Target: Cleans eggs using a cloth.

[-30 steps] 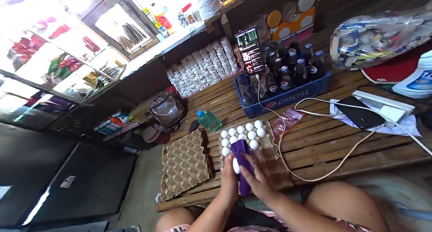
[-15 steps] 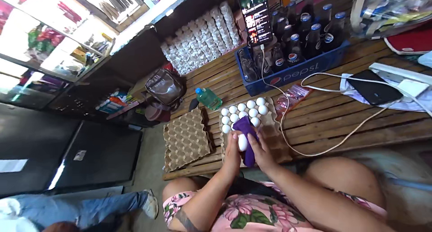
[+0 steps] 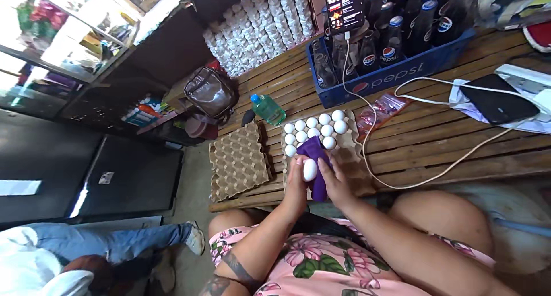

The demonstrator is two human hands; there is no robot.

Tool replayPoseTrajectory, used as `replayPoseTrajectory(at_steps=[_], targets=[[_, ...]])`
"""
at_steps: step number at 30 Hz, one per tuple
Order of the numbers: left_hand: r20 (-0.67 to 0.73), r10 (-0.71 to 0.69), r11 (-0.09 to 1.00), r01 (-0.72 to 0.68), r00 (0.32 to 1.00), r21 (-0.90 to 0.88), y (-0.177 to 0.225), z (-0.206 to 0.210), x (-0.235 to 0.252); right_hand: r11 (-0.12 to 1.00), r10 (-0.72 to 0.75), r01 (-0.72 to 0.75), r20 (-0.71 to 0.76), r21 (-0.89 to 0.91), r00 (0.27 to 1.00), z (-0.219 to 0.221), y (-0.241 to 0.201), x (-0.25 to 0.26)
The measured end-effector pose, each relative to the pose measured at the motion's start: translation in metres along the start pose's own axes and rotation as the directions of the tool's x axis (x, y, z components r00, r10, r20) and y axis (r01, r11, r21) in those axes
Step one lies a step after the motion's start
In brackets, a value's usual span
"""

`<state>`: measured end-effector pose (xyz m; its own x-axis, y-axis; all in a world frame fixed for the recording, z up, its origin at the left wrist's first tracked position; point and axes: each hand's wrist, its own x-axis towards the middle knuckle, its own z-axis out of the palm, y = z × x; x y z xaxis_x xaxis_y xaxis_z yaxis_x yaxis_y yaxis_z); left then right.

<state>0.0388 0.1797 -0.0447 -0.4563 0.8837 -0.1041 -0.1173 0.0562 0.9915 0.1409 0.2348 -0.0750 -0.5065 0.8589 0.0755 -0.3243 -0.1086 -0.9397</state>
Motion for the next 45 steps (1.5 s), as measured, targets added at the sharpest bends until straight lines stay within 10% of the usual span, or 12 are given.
replayPoseTrajectory(at_steps=[6,14,19,23,31,36,40,45], targets=[[-0.089,-0.008,0.999,0.013,0.996,0.048,-0.009,-0.004,0.006,0.891,-0.353,0.372,0.117,-0.261,0.928,0.006,0.018,-0.004],[0.044,-0.002,1.0,0.002,0.999,0.002,-0.004,0.001,0.0,0.999,-0.05,0.049,-0.037,-0.017,0.998,-0.004,0.001,0.004],[-0.136,-0.012,0.999,0.005,0.991,-0.048,0.004,0.004,0.007,0.921,-0.298,0.316,0.111,-0.227,0.948,0.005,0.015,-0.007],[-0.007,0.09,0.985,-0.088,0.996,0.148,-0.009,-0.001,0.006,0.875,-0.402,0.403,0.059,-0.267,0.914,0.003,0.012,-0.002],[0.128,0.028,0.988,-0.047,0.991,0.148,0.0,0.002,0.001,0.992,-0.12,0.123,-0.078,0.03,0.99,-0.006,-0.003,0.005],[-0.057,-0.017,1.0,0.017,0.998,0.009,0.002,0.004,0.005,0.939,-0.314,0.311,0.006,-0.15,0.95,0.006,0.014,-0.005],[0.053,0.129,0.961,-0.138,0.99,0.239,-0.005,-0.002,0.007,0.916,-0.364,0.355,-0.01,-0.188,0.932,0.004,0.015,-0.002],[0.187,0.135,0.94,-0.186,0.973,0.287,-0.003,0.0,0.005,0.996,0.041,-0.033,-0.105,0.083,0.994,-0.006,-0.009,0.005]])
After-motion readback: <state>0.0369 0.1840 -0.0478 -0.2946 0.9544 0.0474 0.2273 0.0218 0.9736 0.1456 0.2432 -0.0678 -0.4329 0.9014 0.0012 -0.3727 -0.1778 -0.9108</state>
